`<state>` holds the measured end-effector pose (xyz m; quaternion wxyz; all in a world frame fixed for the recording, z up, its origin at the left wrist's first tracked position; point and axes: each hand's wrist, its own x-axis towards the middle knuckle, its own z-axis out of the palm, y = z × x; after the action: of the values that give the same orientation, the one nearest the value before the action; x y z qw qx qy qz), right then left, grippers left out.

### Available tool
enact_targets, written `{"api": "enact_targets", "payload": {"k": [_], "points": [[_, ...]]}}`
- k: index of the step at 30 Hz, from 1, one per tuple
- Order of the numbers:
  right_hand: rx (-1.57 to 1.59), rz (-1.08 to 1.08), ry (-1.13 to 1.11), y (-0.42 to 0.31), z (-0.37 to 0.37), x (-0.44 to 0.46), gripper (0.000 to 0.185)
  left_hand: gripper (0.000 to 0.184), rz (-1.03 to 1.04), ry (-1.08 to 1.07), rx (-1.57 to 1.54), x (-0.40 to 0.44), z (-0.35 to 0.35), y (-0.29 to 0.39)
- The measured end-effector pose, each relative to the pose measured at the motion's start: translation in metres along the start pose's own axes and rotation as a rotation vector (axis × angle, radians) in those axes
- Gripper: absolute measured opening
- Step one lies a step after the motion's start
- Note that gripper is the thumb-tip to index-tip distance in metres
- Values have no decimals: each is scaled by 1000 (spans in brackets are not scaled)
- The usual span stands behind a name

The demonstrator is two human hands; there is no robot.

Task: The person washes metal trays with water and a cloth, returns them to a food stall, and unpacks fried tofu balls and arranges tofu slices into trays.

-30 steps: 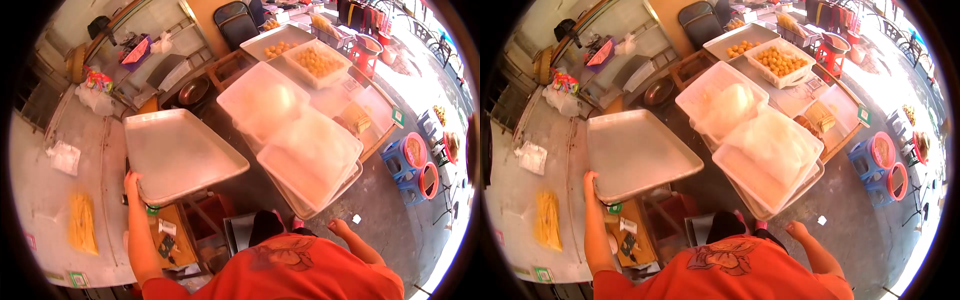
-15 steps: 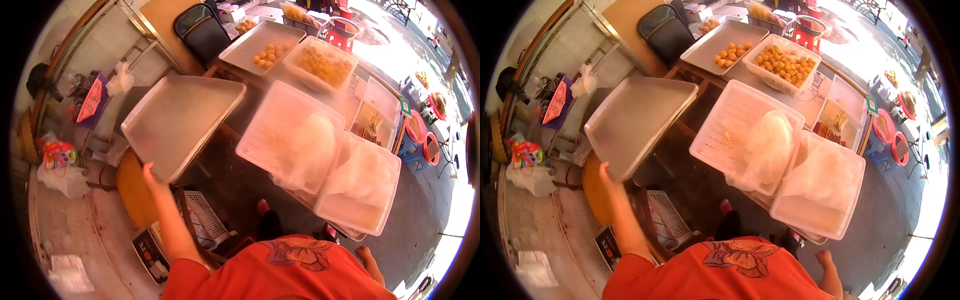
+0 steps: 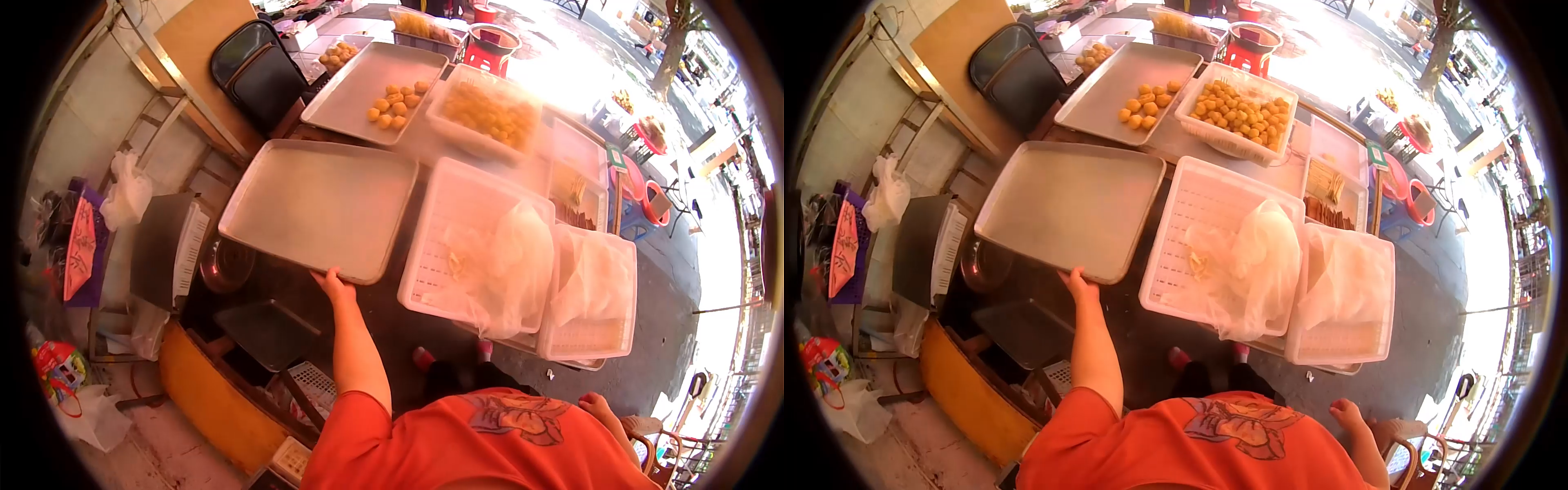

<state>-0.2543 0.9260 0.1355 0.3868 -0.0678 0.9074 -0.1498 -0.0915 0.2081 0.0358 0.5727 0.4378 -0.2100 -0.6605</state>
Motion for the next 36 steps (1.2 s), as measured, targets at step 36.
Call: {"api": "enact_targets", "payload": {"k": [36], "points": [[590,-549,299,-268,18,117,62,59,-589,-993,888,-54,91,14]]}}
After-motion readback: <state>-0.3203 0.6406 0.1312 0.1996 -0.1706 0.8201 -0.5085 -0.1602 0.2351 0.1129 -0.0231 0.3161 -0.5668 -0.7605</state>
